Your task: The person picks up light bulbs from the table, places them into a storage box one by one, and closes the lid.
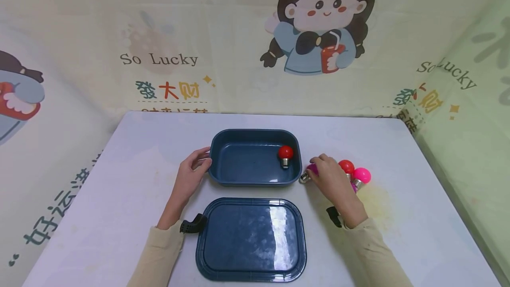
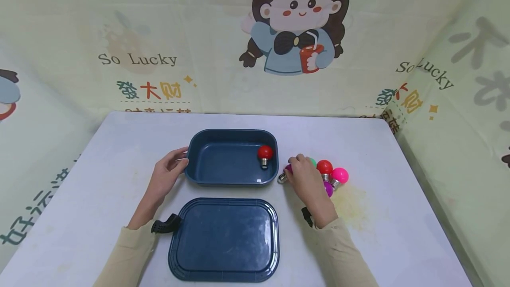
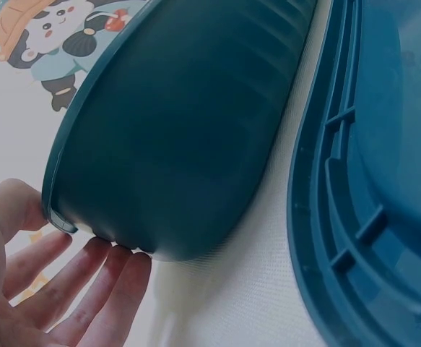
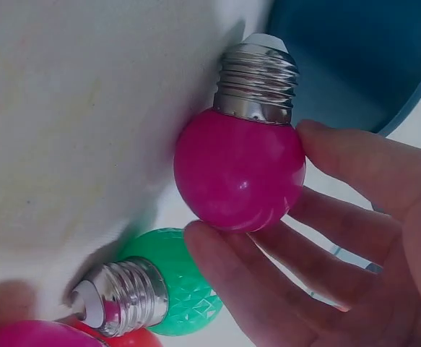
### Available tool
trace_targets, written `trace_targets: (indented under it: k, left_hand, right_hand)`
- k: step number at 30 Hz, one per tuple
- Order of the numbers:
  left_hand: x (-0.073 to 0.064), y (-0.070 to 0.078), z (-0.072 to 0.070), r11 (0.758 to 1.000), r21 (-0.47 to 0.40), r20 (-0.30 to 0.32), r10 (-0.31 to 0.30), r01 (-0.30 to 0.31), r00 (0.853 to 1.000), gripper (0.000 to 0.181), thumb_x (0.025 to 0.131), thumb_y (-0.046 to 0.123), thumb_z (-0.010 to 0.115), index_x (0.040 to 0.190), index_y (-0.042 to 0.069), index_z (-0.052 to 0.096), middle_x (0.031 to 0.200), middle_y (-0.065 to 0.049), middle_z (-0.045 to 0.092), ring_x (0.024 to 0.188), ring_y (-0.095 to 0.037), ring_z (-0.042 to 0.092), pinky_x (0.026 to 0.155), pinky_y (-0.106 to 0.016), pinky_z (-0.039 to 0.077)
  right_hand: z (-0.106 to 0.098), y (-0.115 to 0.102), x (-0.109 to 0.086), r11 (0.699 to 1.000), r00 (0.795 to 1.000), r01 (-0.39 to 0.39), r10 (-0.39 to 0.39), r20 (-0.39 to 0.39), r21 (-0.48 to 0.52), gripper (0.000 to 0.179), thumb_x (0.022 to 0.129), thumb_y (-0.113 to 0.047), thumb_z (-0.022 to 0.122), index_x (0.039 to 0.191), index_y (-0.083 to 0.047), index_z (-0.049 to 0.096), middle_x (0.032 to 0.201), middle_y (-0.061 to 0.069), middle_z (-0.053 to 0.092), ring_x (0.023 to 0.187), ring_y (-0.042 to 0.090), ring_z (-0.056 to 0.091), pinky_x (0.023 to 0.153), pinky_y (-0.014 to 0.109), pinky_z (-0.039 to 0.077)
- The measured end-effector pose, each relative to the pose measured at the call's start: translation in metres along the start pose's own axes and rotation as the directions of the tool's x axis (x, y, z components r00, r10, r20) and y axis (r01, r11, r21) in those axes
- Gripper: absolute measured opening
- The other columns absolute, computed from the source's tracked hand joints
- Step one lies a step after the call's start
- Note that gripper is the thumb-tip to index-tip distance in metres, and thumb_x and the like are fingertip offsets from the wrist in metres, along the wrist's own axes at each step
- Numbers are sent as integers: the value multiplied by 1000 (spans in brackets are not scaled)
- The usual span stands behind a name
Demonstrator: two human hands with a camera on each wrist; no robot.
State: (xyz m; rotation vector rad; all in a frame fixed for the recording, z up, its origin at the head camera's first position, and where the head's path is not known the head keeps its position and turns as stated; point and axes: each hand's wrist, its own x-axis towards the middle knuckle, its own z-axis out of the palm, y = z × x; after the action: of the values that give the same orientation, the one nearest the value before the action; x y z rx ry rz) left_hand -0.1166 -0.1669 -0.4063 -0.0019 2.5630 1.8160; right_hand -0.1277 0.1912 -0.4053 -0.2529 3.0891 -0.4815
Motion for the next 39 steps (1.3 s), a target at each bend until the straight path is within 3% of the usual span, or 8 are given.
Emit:
trace_targets:
  k: [3,7,10,15,22,39]
  left_hand:
    - [0,-1,0,1000,12,-5,-8,8,1000,42,102,14,56,142,1,51,135,-23,57,124,-36,57,91,-16,50]
    - [0,1,0,1000,21,-8,-6,6,1000,42,102,14,55,141,0,51,135,-23,57,124,-36,57,92,-16,49]
    - [0,1,0,1000,17,-6,-4,4,1000,42,102,13,55,142,0,51,135,-24,57,124,-36,57,88,-10,47]
    - [0,1,0,1000,21,-5,-7,7,1000,42,102,14,55,142,1,50,135,-23,57,124,-35,57,93,-20,51]
    - [-1,-2,0,1000,10,0,8,-8,1000,42,102,13,54,142,-1,50,134,-25,56,124,-37,57,86,-9,47]
    - [-1,-3,1,1000,0,1,19,-19,1000,43,102,12,54,142,-2,49,135,-26,56,124,-38,57,84,-7,45]
  right_hand:
    - [0,0,1,1000,1000,8,-8,10,-8,37,82,-15,81,113,2,69,102,20,67,94,35,65,76,43,60]
    - [0,0,2,1000,1000,17,-17,16,-11,37,82,-14,82,114,2,69,102,20,68,94,36,65,77,43,60]
    - [0,0,2,1000,1000,20,-20,23,-3,37,81,-13,82,113,2,70,103,21,68,95,36,66,78,43,60]
    - [1,0,2,1000,999,25,-25,22,18,36,81,-11,82,112,2,71,105,21,68,96,36,66,79,43,59]
    - [-2,-2,2,998,998,59,-59,-3,26,35,80,-9,83,111,2,71,106,20,68,96,35,66,80,41,59]
    - [-21,-10,-1,994,993,102,-100,-65,29,33,81,-5,81,111,3,70,108,21,67,100,36,64,79,43,60]
